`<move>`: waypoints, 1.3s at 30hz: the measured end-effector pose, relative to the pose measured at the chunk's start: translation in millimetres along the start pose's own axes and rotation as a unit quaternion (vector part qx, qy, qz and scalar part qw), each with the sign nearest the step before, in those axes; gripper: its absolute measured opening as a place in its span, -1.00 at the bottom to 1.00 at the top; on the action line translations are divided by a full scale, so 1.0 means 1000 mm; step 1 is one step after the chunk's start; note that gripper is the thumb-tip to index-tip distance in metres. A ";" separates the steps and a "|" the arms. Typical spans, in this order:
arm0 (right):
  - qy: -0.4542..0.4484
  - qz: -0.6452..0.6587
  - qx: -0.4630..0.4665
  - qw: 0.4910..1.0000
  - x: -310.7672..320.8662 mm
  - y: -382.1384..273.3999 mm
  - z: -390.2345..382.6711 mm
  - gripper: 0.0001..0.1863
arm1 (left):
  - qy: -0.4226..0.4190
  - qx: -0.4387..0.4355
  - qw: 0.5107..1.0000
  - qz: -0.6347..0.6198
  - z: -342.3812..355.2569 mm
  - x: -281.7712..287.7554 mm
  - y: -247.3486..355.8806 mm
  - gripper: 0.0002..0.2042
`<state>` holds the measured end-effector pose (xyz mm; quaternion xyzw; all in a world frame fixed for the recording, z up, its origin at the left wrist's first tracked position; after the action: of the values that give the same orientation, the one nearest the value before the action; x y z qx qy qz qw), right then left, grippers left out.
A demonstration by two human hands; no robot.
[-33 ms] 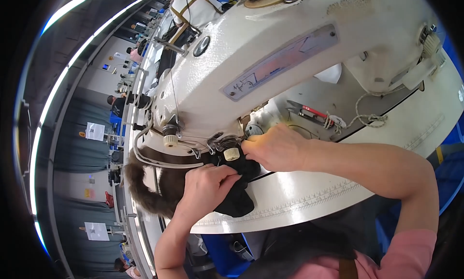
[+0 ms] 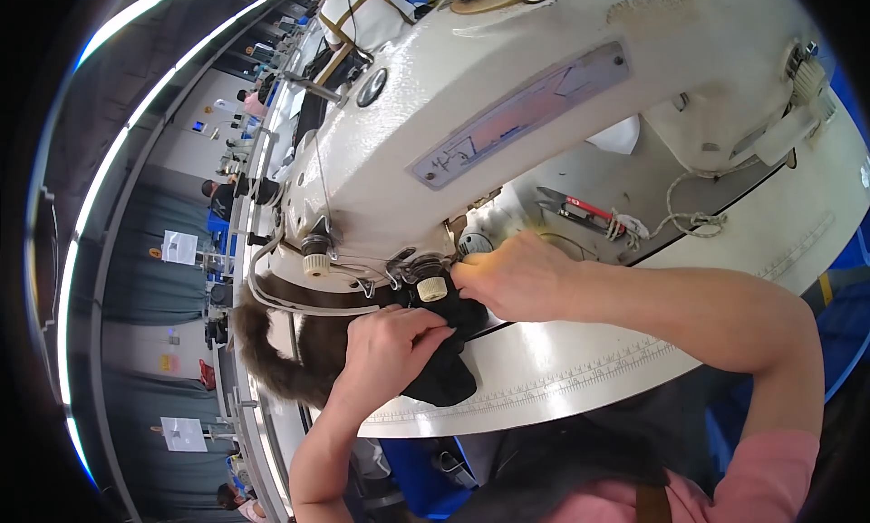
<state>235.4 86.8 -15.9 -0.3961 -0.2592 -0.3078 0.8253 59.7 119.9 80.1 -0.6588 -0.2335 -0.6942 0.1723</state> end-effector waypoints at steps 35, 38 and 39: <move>0.032 -0.017 0.000 0.999 -0.002 -0.003 -0.005 -0.78 | 0.070 0.017 0.997 -0.040 -0.003 -0.014 0.008 -0.88; 0.043 -0.053 -0.007 0.998 0.003 -0.008 -0.013 -0.79 | 0.045 0.013 0.997 -0.059 -0.001 -0.012 0.008 -0.87; 0.049 -0.078 0.012 0.996 0.005 -0.010 -0.015 -0.80 | 0.034 0.012 0.998 -0.055 -0.001 -0.011 0.008 -0.88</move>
<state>234.3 68.2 -16.3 -0.3491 -0.2519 -0.3878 0.8151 63.9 112.0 69.5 -0.6188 -0.2713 -0.7219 0.1494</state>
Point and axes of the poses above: each hand's wrist, its own z-axis towards the middle knuckle, its own x-axis out of the back of the hand, y = z × x, the point moved 2 cm from there along z, towards the middle knuckle, and after that the axes turned 6 degrees about y, right-handed, at the moved point
